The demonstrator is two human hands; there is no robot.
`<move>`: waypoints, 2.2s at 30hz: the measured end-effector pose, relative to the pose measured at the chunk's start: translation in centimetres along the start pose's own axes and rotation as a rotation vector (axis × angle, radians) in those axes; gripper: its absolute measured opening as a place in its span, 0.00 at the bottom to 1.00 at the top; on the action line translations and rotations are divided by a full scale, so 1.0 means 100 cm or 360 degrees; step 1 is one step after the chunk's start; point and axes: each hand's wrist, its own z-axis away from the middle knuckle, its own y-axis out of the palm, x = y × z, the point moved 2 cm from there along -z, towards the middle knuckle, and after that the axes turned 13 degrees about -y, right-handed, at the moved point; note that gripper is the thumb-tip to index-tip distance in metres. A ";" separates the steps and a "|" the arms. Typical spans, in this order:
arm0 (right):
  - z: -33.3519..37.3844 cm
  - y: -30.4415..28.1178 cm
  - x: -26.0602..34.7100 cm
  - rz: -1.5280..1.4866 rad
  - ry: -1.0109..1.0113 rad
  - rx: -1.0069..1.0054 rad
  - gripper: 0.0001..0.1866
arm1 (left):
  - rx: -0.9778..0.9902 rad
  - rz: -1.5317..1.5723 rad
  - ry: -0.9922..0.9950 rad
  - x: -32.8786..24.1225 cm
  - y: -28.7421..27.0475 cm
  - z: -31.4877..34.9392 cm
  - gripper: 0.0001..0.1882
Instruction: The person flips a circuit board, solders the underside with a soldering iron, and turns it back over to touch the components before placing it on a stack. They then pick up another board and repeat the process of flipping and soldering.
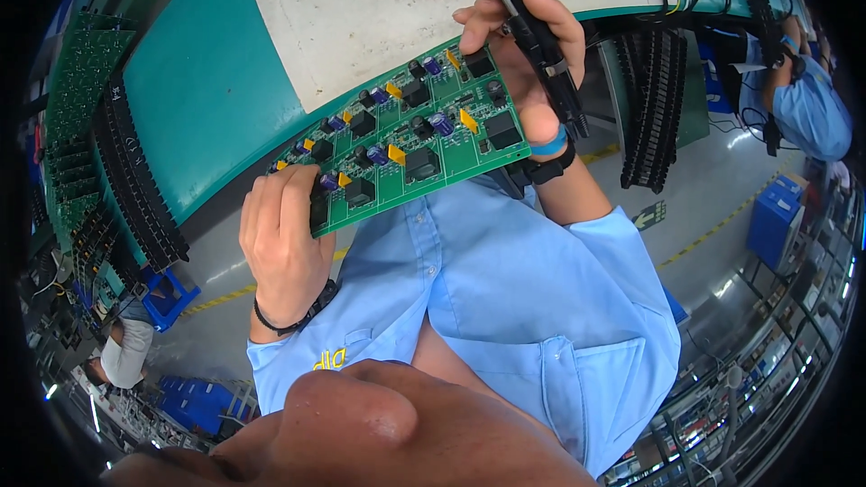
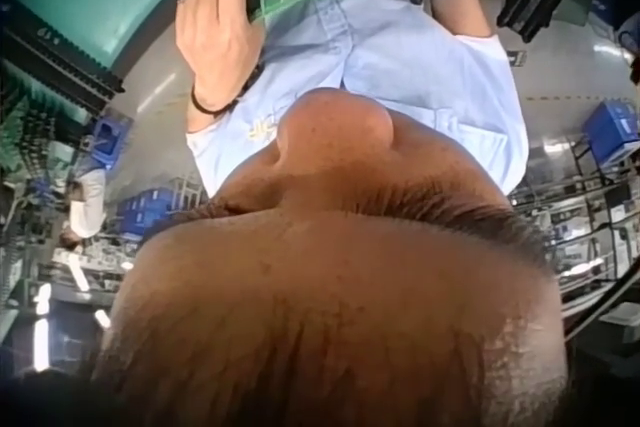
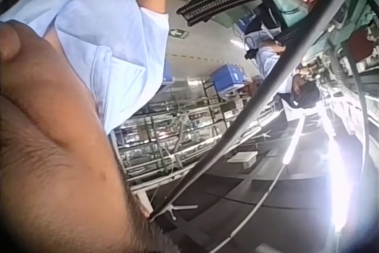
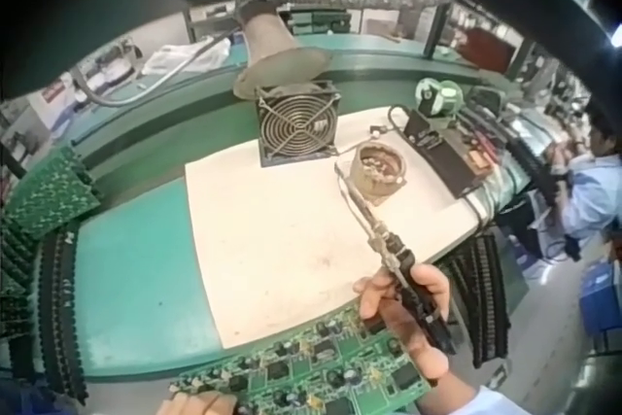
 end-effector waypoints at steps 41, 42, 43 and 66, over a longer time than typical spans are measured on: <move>0.020 0.022 -0.004 0.0473 0.0354 -0.0192 0.31 | -0.0563 -0.0173 0.0026 0.021 0.010 0.012 0.12; 0.020 0.023 -0.004 0.0476 0.0354 -0.0191 0.31 | -0.0545 -0.0170 0.0021 0.021 0.011 0.013 0.12; 0.021 0.024 -0.003 0.0480 0.0354 -0.0190 0.30 | -0.0527 -0.0168 0.0016 0.020 0.011 0.015 0.12; 0.022 0.023 -0.003 0.0610 0.0392 -0.0233 0.31 | -0.0528 -0.0145 -0.0039 0.021 0.014 0.015 0.11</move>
